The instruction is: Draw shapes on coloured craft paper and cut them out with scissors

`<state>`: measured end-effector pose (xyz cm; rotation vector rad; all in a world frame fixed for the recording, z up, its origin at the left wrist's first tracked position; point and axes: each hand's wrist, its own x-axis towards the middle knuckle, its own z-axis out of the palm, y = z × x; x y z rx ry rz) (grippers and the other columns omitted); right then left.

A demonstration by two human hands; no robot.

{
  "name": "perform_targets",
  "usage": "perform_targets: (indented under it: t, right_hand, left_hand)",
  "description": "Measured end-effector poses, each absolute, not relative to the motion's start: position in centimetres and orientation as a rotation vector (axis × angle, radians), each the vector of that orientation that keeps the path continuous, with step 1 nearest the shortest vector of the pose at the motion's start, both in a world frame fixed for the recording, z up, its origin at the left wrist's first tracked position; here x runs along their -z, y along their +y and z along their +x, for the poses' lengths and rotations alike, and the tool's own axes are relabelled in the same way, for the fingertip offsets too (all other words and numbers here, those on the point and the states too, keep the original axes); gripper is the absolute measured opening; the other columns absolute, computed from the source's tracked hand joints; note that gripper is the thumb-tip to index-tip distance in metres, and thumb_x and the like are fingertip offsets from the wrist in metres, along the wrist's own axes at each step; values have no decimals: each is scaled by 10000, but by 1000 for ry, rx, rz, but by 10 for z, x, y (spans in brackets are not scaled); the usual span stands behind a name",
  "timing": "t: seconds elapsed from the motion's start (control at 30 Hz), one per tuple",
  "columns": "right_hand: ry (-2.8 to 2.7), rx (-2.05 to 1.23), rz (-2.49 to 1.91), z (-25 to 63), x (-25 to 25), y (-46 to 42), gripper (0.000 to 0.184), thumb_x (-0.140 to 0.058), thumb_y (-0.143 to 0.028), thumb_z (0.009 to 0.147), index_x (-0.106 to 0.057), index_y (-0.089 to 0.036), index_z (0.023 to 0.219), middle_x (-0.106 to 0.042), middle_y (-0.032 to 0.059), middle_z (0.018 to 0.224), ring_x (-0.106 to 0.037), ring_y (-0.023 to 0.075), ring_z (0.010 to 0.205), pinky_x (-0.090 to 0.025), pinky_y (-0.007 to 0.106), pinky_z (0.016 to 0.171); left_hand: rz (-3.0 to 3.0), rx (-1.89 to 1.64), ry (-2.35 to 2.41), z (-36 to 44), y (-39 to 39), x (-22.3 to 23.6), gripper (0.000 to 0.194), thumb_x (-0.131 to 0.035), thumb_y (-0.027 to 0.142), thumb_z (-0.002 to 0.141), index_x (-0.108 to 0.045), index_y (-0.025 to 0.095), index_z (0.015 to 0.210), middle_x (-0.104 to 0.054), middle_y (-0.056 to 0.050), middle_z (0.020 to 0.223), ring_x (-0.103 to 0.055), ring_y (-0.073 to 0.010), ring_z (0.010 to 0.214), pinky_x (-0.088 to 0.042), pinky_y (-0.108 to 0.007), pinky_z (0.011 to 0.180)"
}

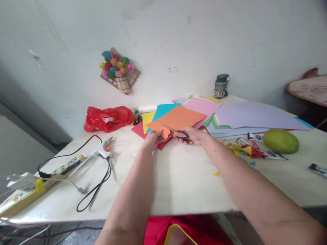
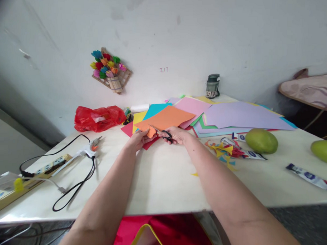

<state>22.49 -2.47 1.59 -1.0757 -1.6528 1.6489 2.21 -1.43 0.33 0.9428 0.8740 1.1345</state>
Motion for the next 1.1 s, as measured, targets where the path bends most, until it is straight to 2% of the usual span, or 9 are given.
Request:
perform_targets:
  t: [0.2, 0.37, 0.5, 0.83, 1.1]
  right_hand:
    - [-1642, -1659, -1127, 227, -18, -25, 307, -677, -397, 697, -565, -133, 807, -532, -25, 546, -427, 30, 382, -224, 136, 290]
    - [-1701, -1680, -1112, 228, -18, -27, 321, -673, -428, 687, -538, -138, 715, -540, -20, 545, -415, 28, 374, -223, 144, 299]
    - [-1770, -1653, -1042, 228, -18, -28, 375, -619, -494, 717, -535, -131, 669, -554, 0, 560, -433, 35, 381, -262, 161, 322]
    - [-1782, -1647, -1025, 226, -18, -30, 472, -566, -609, 705, -502, -141, 714, -573, 25, 549, -472, 65, 384, -227, 169, 300]
    - [-1745, -1578, -1029, 221, -17, -31, 415, -585, -541, 733, -473, -146, 670, -550, 4, 529, -446, 47, 369, -222, 163, 308]
  left_hand:
    - [801, -1305, 885, 21, -11, -4, 128, -528, 185, 835, -563, 120, 939, -673, -87, 799, -664, -180, 686, -564, -306, 635]
    - [743, -1391, 914, 19, -9, -2, 115, -523, 95, 811, -584, 110, 907, -666, -61, 756, -654, -152, 671, -556, -273, 673]
    - [783, -1346, 895, 19, -10, -1, 117, -523, 109, 819, -587, 107, 917, -673, -82, 792, -659, -164, 686, -555, -288, 677]
    - [832, -1231, 861, 22, -14, -2, 125, -512, 126, 836, -573, 90, 939, -680, -113, 802, -671, -193, 734, -558, -317, 695]
    - [813, -1252, 861, 22, -12, -2, 133, -498, 112, 838, -568, 91, 949, -679, -114, 805, -672, -194, 727, -557, -340, 721]
